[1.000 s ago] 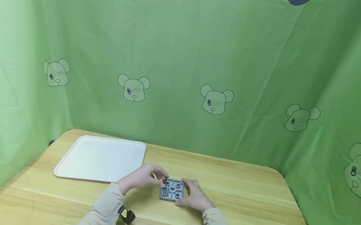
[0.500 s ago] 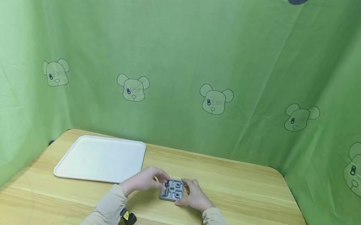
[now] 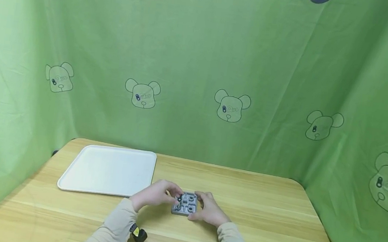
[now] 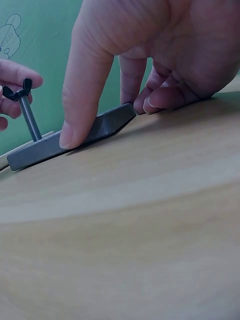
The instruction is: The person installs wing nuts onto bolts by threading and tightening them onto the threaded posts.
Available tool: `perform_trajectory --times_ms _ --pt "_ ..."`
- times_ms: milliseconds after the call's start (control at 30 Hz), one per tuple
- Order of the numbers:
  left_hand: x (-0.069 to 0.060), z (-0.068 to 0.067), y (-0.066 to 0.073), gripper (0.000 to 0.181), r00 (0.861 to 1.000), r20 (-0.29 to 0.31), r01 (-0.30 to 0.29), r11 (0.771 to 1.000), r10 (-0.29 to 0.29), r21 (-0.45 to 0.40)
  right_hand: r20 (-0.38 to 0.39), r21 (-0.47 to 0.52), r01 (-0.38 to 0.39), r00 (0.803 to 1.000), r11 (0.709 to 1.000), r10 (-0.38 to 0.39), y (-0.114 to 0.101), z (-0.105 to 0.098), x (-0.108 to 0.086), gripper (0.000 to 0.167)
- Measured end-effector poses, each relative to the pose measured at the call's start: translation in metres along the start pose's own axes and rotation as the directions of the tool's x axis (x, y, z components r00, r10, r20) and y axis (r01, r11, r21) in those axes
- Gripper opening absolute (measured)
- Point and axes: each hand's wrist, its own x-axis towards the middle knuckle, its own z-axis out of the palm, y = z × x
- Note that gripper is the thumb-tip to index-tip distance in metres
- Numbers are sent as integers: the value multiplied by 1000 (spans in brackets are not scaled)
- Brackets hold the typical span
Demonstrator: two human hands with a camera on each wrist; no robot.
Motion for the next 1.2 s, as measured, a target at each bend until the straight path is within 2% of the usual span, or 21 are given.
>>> perform_trajectory --times_ms 667,1200 --pt "-1 4 5 29 996 -67 64 997 -62 32 -1 -3 -3 1000 1000 3 -1 2 1 95" --pt "0 5 8 31 997 -44 63 998 -61 31 0 16 -21 1000 1000 21 0 1 1 95"
